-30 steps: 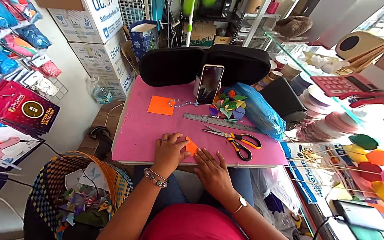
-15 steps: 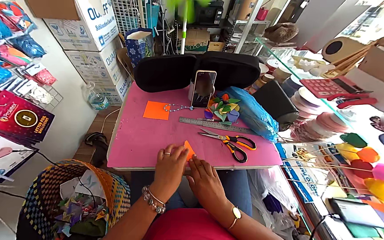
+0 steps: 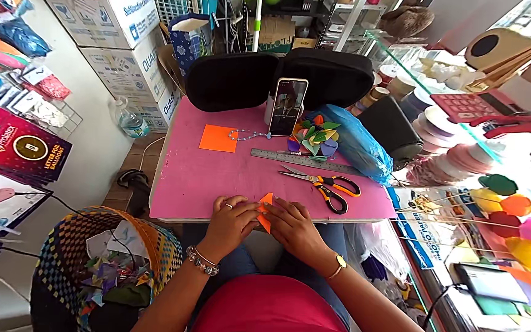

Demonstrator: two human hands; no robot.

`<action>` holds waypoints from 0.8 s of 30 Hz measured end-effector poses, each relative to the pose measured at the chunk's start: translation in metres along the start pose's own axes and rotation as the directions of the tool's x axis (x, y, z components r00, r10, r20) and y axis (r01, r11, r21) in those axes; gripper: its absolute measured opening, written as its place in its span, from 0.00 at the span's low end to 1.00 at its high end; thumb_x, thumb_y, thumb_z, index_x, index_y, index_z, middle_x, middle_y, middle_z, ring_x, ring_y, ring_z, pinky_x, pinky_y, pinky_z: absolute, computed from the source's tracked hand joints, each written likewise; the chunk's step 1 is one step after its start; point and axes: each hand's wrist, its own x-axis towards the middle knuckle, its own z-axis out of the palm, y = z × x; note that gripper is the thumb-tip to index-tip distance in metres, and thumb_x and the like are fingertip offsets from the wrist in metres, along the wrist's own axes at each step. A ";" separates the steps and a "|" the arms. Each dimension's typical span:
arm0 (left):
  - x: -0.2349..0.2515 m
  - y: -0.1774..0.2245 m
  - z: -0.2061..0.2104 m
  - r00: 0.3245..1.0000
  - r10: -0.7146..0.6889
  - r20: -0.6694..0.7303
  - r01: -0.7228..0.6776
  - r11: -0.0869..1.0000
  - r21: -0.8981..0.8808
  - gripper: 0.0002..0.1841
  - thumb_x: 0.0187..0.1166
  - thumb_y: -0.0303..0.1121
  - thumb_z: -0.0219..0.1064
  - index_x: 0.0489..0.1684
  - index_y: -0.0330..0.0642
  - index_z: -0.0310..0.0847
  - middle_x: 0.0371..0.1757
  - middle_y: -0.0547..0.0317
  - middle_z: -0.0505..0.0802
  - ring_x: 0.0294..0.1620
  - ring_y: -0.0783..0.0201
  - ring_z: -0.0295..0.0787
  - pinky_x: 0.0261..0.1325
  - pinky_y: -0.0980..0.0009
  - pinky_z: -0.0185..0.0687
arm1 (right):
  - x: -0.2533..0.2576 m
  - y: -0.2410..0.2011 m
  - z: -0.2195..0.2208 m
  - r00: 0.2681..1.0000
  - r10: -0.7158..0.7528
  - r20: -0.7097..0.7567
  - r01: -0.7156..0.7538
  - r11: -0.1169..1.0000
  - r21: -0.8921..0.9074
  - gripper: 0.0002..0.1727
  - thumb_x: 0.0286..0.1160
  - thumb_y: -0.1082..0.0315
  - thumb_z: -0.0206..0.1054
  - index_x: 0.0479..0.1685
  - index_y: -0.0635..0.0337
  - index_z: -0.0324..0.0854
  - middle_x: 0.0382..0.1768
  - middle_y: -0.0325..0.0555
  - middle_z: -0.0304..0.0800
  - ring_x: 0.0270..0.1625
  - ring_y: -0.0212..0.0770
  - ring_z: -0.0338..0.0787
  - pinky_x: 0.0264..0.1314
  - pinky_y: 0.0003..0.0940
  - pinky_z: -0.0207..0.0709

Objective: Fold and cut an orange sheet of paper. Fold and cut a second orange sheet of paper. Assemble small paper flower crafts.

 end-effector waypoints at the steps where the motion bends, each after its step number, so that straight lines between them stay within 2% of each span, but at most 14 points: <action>1: -0.001 0.000 0.000 1.000 -0.010 -0.009 0.010 1.000 0.002 0.13 0.83 0.49 0.63 0.50 0.59 0.93 0.64 0.75 0.94 0.70 0.62 0.84 0.73 0.51 0.62 | 0.000 0.000 0.004 0.999 0.008 -0.040 -0.007 1.000 0.008 0.16 0.87 0.62 0.57 0.58 0.48 0.91 0.69 0.39 0.91 0.76 0.48 0.83 0.74 0.50 0.71; 4: -0.006 0.001 0.002 0.996 -0.051 -0.071 0.055 0.997 0.050 0.16 0.83 0.54 0.62 0.49 0.59 0.93 0.64 0.69 0.93 0.70 0.58 0.83 0.72 0.51 0.62 | 0.000 0.000 0.012 0.994 0.026 -0.105 -0.023 0.999 0.025 0.15 0.86 0.64 0.57 0.53 0.48 0.92 0.66 0.39 0.93 0.73 0.46 0.86 0.72 0.46 0.72; 7: -0.011 -0.001 0.002 0.994 -0.057 -0.096 0.066 0.994 0.091 0.17 0.84 0.56 0.60 0.49 0.62 0.93 0.62 0.66 0.93 0.68 0.56 0.82 0.70 0.52 0.62 | 0.000 -0.001 0.013 0.992 0.037 -0.118 -0.033 0.999 0.037 0.15 0.85 0.65 0.57 0.53 0.48 0.92 0.65 0.39 0.93 0.72 0.45 0.86 0.71 0.45 0.72; 10: -0.013 -0.003 0.003 0.992 -0.078 -0.104 0.085 0.994 0.070 0.19 0.83 0.58 0.61 0.48 0.59 0.93 0.62 0.64 0.93 0.67 0.54 0.83 0.71 0.51 0.65 | 0.000 -0.001 0.014 0.991 0.042 -0.130 -0.035 0.998 0.053 0.15 0.85 0.66 0.57 0.52 0.48 0.92 0.65 0.39 0.93 0.72 0.45 0.86 0.71 0.45 0.72; 16: -0.012 -0.005 0.001 0.993 -0.075 -0.094 0.080 0.995 0.055 0.19 0.83 0.57 0.62 0.48 0.57 0.93 0.62 0.60 0.92 0.66 0.52 0.83 0.69 0.52 0.67 | 0.000 0.000 0.015 0.989 0.046 -0.140 -0.036 0.997 0.073 0.16 0.85 0.65 0.57 0.53 0.48 0.93 0.64 0.40 0.94 0.71 0.45 0.86 0.70 0.44 0.72; 20: -0.012 -0.006 0.001 0.992 -0.075 -0.103 0.081 0.995 0.053 0.20 0.82 0.58 0.62 0.43 0.54 0.92 0.62 0.59 0.92 0.66 0.52 0.83 0.70 0.51 0.68 | -0.001 0.000 0.015 0.989 0.047 -0.143 -0.036 0.996 0.077 0.16 0.85 0.65 0.57 0.52 0.48 0.93 0.64 0.40 0.94 0.72 0.45 0.86 0.71 0.44 0.72; 24: -0.012 -0.006 -0.001 0.993 -0.084 -0.088 0.088 0.995 0.044 0.19 0.82 0.57 0.63 0.46 0.55 0.92 0.64 0.57 0.91 0.67 0.51 0.82 0.70 0.51 0.67 | 0.000 0.000 0.016 0.988 0.047 -0.148 -0.037 0.997 0.073 0.15 0.85 0.65 0.57 0.52 0.48 0.93 0.64 0.40 0.94 0.71 0.45 0.86 0.70 0.44 0.71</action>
